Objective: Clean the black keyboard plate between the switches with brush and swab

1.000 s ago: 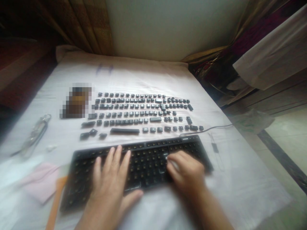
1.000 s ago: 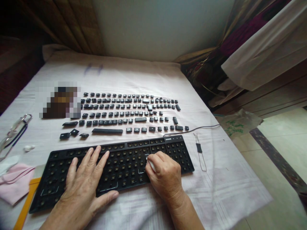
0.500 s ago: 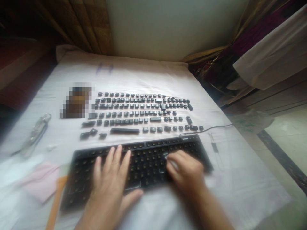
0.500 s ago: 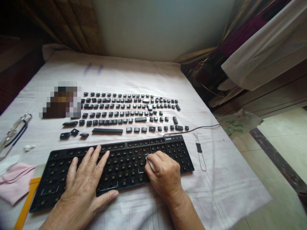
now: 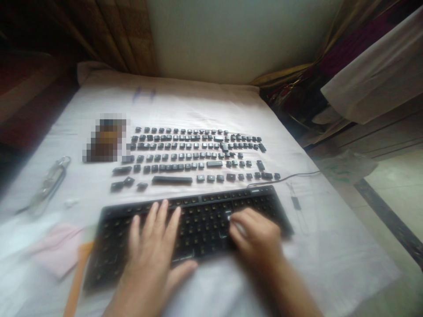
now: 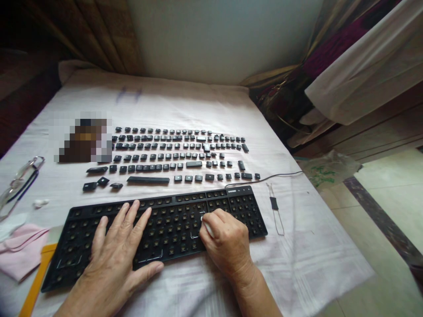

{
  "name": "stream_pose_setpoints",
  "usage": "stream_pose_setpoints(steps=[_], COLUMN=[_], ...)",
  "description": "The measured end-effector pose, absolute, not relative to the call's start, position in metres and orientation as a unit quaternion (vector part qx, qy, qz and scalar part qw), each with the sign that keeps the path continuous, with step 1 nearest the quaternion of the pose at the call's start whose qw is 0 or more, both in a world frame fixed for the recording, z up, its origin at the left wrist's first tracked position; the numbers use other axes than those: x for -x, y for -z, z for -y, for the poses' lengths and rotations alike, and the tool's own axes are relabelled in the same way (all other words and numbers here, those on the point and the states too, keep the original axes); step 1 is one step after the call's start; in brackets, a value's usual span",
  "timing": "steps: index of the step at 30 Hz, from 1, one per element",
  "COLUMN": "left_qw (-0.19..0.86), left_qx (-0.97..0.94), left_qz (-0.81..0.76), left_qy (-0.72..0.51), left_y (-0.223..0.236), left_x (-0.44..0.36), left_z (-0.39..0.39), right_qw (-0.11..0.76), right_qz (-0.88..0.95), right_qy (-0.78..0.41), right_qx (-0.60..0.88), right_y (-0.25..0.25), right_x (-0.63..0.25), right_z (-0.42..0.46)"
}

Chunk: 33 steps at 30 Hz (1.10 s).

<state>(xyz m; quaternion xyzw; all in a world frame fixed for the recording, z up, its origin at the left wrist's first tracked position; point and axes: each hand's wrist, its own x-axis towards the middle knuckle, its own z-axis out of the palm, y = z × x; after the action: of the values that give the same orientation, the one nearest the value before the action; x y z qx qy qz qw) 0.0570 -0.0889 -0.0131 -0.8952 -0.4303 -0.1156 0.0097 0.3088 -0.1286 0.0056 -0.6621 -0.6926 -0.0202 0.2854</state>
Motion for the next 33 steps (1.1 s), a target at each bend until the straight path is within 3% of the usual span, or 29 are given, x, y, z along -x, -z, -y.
stream_pose_setpoints(steps=[33], left_qw=[0.014], left_qx=[0.898], left_qz=[0.424], left_qy=[0.119], left_y=[0.015], left_x=[-0.056], left_z=[0.088], right_qw=[0.314], right_qz=[0.707], right_qy=[-0.02], right_qx=[0.634], right_y=[-0.015], right_x=[-0.298], right_z=[0.13])
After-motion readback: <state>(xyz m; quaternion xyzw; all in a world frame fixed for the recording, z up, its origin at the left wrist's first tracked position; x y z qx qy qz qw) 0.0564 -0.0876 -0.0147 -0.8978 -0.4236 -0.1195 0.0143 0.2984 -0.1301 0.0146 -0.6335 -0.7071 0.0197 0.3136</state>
